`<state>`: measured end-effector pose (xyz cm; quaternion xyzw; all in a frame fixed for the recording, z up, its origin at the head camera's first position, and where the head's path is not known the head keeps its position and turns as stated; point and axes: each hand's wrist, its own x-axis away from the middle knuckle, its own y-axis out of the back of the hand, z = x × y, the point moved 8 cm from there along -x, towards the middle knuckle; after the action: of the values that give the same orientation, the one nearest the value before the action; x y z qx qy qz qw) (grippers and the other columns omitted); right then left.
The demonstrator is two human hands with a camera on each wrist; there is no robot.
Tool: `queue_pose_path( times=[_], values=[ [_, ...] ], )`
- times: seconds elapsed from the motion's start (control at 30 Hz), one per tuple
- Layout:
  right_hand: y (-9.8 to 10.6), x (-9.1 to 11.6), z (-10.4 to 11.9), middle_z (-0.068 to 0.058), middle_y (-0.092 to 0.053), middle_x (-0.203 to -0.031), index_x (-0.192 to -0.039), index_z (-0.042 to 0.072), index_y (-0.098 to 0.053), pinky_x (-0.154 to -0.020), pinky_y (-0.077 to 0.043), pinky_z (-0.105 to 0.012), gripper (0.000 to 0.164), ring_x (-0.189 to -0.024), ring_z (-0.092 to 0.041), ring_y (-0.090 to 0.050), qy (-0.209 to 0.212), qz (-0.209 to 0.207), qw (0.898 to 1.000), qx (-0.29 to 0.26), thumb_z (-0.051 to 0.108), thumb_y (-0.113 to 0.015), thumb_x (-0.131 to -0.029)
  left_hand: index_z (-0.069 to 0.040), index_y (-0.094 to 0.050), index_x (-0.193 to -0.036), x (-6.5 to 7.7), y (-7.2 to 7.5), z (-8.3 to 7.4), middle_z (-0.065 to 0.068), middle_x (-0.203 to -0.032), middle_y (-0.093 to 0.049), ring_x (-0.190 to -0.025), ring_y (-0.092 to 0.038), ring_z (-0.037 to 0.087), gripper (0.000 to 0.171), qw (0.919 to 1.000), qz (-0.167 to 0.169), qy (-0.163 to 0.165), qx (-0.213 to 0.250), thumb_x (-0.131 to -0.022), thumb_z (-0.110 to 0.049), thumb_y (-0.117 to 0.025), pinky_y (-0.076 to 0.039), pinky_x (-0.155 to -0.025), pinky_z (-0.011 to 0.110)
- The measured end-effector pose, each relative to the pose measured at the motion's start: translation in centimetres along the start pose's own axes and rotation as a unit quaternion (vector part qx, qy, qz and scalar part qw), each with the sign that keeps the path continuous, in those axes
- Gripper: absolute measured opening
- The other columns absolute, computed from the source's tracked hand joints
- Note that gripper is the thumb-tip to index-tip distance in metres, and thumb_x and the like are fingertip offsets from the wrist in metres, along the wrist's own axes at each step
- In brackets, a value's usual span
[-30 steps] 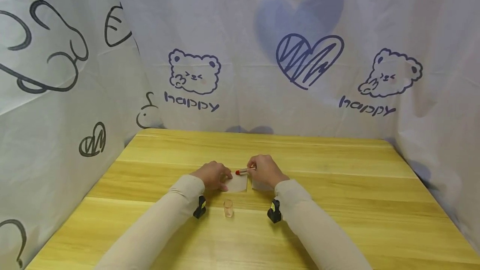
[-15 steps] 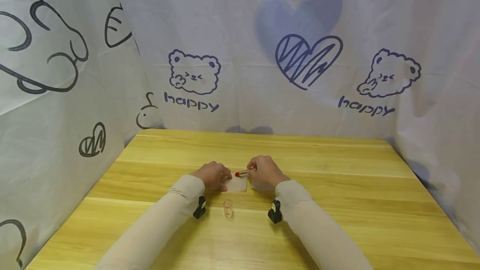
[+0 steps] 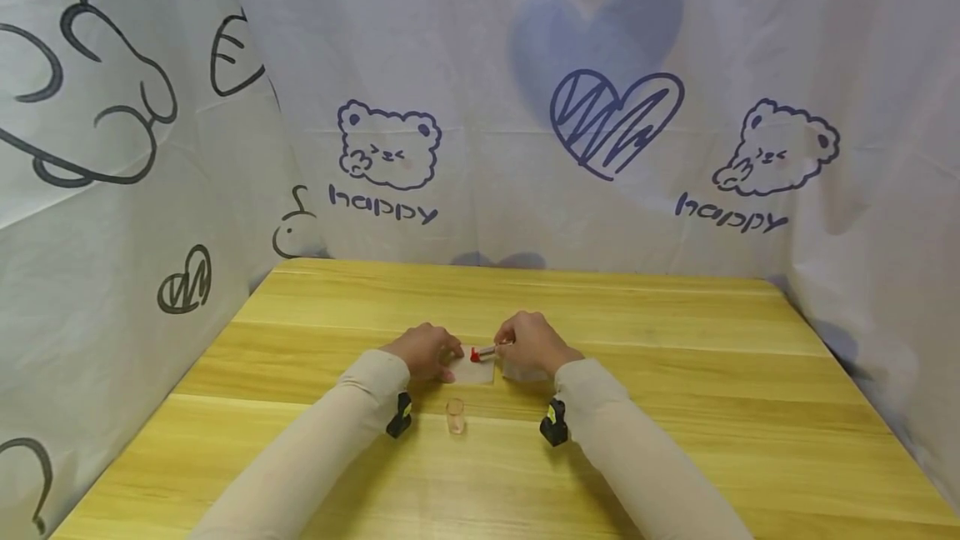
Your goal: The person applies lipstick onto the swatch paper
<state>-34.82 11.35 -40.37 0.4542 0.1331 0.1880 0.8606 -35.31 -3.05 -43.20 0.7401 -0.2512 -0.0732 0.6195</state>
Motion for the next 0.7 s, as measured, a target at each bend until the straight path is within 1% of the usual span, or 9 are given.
queue_pose_path(
  times=[0.13,0.23,0.47,0.57,0.7],
  values=[
    [0.05,0.09,0.09,0.004,-0.070,-0.083,-0.091,0.008,-0.077,-0.069,-0.053,-0.033,0.007,-0.076,-0.012,-0.061,0.017,0.012,1.000,0.004,0.010,-0.071,-0.089,-0.023,-0.070,-0.121,-0.18,-0.16,0.16,-0.001,-0.125,-0.063,-0.118,-0.054,0.026,0.044,1.0000,-0.001,0.005,0.002,-0.079,-0.036,-0.079,-0.041,-0.101,0.045],
    [0.06,0.17,0.17,0.004,-0.070,-0.082,-0.090,0.007,-0.077,-0.067,-0.052,-0.032,0.007,-0.074,-0.011,-0.061,0.030,0.023,0.999,0.001,0.009,-0.070,-0.088,-0.023,-0.070,-0.120,-0.20,-0.20,0.21,0.000,-0.125,-0.063,-0.118,-0.053,0.027,0.044,1.0000,-0.003,0.006,0.003,-0.079,-0.036,-0.079,-0.042,-0.101,0.045],
    [-0.07,0.55,0.71,0.007,-0.067,-0.077,-0.085,0.009,-0.076,-0.062,-0.049,-0.027,0.006,-0.069,-0.008,-0.057,0.062,0.064,0.996,0.001,0.009,-0.070,-0.087,-0.023,-0.071,-0.120,-0.30,-0.28,0.14,0.000,-0.124,-0.064,-0.117,-0.055,0.026,0.044,0.9999,-0.009,-0.005,-0.012,-0.079,-0.037,-0.079,-0.044,-0.099,0.044],
    [-0.07,0.65,0.83,0.007,-0.067,-0.076,-0.084,0.010,-0.075,-0.062,-0.048,-0.027,0.007,-0.068,-0.008,-0.056,0.065,0.070,0.995,0.001,0.008,-0.069,-0.087,-0.023,-0.071,-0.120,-0.36,-0.31,0.21,0.000,-0.124,-0.064,-0.116,-0.056,0.025,0.045,0.9999,-0.009,-0.006,-0.013,-0.078,-0.038,-0.079,-0.044,-0.099,0.044],
    [-0.08,0.69,0.89,0.007,-0.067,-0.078,-0.086,0.010,-0.074,-0.066,-0.050,-0.029,0.007,-0.072,-0.009,-0.057,0.066,0.071,0.995,0.004,0.008,-0.068,-0.088,-0.022,-0.071,-0.120,-0.30,-0.25,0.19,0.000,-0.124,-0.064,-0.117,-0.055,0.025,0.045,0.9999,-0.010,-0.006,-0.012,-0.078,-0.038,-0.079,-0.043,-0.099,0.045]
  ],
)
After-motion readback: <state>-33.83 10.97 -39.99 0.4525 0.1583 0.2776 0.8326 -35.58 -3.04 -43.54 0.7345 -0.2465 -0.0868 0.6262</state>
